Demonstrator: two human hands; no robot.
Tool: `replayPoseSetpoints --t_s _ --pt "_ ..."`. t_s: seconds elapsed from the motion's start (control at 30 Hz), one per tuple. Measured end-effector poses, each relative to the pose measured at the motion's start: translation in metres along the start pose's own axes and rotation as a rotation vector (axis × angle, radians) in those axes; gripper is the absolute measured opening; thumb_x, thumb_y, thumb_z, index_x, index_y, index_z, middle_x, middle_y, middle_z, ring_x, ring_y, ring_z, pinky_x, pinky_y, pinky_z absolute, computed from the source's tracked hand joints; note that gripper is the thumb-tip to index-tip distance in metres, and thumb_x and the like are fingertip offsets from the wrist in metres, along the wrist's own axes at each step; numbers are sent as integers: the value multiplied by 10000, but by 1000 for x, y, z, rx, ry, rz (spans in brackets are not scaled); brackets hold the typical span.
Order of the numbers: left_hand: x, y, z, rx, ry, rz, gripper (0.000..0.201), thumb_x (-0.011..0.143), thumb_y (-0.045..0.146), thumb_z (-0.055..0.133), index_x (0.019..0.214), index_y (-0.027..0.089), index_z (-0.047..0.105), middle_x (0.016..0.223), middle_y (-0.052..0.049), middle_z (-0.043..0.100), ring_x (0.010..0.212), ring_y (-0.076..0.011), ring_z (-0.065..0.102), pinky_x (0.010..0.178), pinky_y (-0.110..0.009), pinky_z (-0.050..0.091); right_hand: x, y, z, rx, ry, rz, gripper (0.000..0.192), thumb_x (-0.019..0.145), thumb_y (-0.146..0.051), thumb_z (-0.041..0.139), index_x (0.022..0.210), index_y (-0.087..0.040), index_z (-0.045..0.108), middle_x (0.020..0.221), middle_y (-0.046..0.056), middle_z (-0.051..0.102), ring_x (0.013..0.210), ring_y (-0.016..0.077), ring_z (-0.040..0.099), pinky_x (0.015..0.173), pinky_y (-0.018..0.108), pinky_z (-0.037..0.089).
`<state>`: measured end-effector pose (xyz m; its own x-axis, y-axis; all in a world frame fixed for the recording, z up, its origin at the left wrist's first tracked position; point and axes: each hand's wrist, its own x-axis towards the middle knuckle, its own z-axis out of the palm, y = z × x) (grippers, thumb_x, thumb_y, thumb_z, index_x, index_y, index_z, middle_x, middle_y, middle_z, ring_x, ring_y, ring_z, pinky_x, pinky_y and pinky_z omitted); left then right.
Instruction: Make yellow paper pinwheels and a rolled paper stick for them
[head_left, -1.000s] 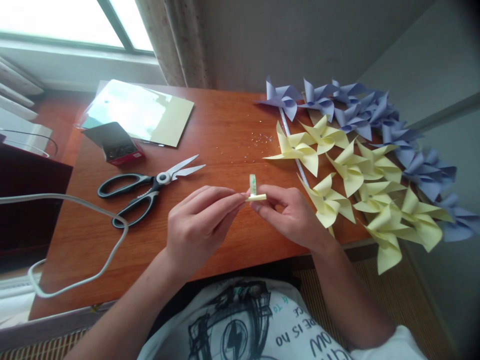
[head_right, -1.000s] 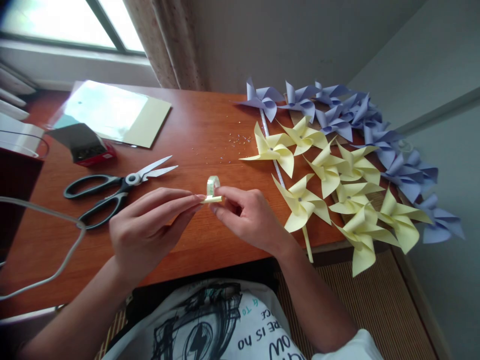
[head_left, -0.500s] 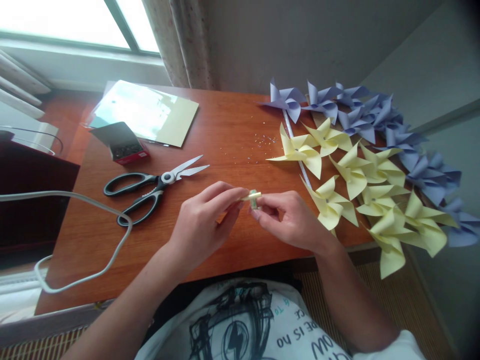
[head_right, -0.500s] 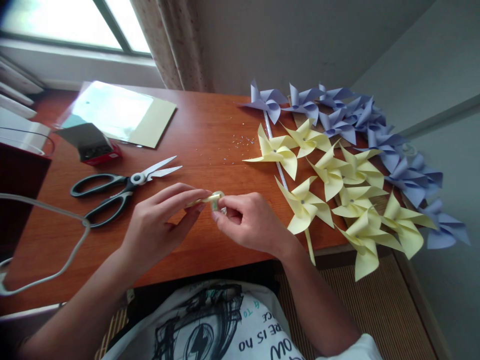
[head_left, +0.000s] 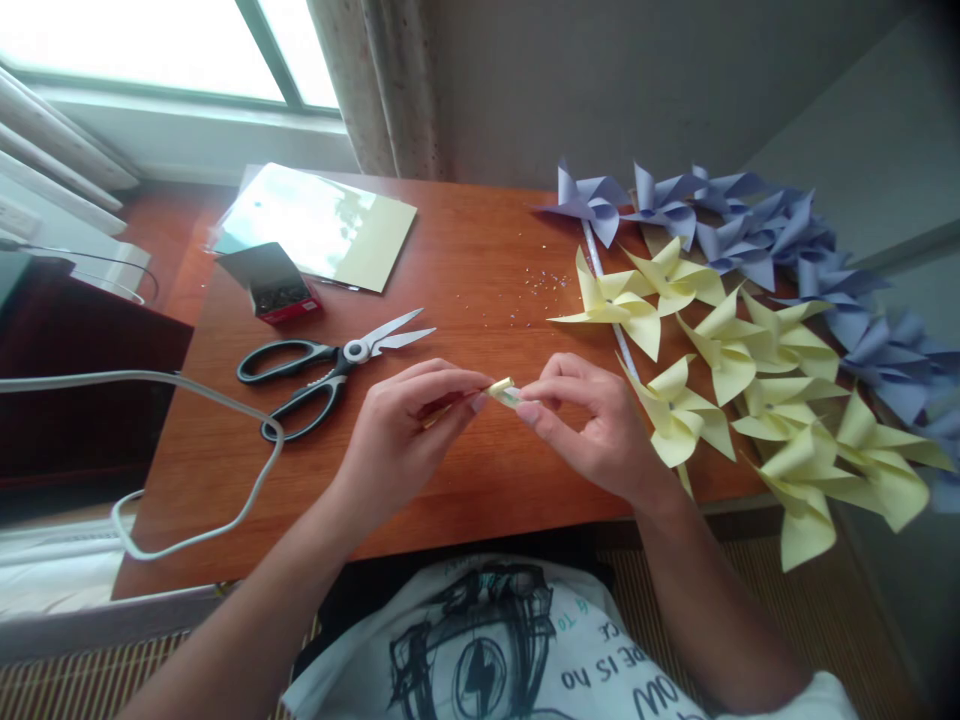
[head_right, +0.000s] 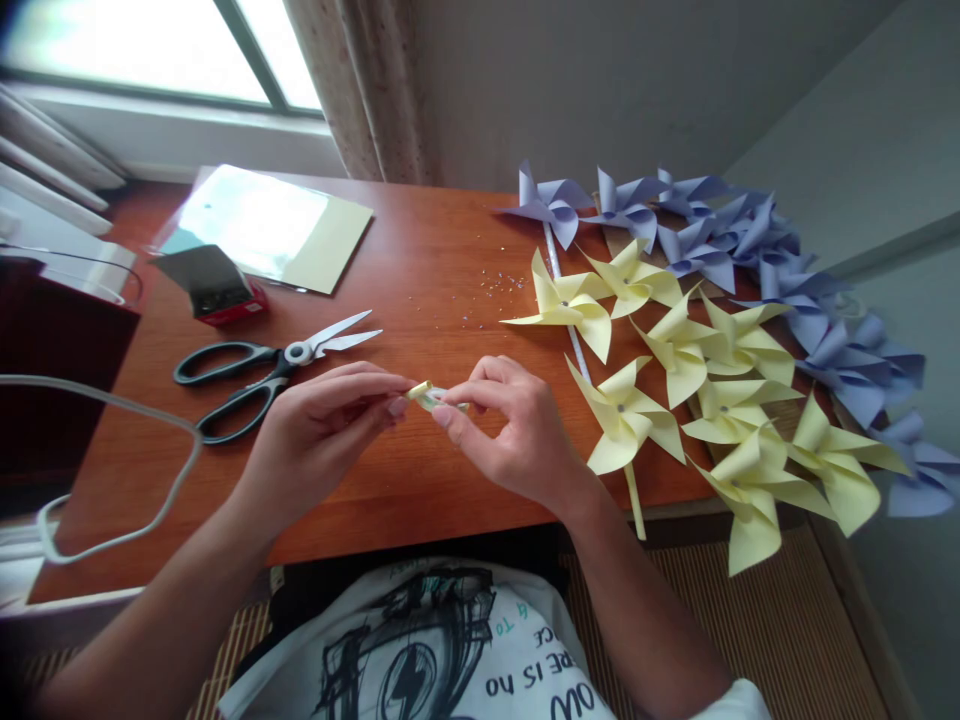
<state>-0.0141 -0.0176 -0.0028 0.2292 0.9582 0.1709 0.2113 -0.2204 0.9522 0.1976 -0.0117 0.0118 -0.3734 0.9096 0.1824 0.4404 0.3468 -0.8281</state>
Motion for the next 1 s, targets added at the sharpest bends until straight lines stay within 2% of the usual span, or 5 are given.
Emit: replayPoseSetpoints --t_s 0.23,0.4,0.67,0.8,1.0 --pt "-7 1 0 -89 171 -122 157 873 274 721 979 158 732 894 -70 749 798 -174 711 726 -270 609 8 -4 12 -67 20 -101 79 906 -236 658 935 -217 729 801 26 586 787 188 554 734 341 464" --pt "-9 0 -5 -341 142 -246 203 861 301 741 1005 158 737 983 -76 769 851 -193 738 743 -299 648 14 1 13 30 -13 -83 80 896 -229 663 937 -213 729 794 15 581 764 172 564 729 328 468" --pt "-12 4 -9 -479 156 -369 195 858 296 749 996 159 747 1279 -144 698 994 -229 740 711 -249 628 22 6 16 146 -81 -78 117 916 -239 641 978 -220 738 828 14 626 782 163 593 749 320 485" --pt "-14 6 -13 -459 199 -319 164 861 269 747 983 160 744 1220 -135 726 1045 -233 724 779 -266 620 25 6 21 170 -112 -92 150 918 -219 638 1035 -204 731 862 29 656 801 167 603 773 326 496" --pt "-22 11 -28 -157 169 -132 139 880 235 712 999 163 724 1192 -139 713 928 -197 711 702 -264 601 28 0 30 91 -140 -136 122 920 -246 655 1011 -214 730 832 29 662 794 176 600 773 327 497"
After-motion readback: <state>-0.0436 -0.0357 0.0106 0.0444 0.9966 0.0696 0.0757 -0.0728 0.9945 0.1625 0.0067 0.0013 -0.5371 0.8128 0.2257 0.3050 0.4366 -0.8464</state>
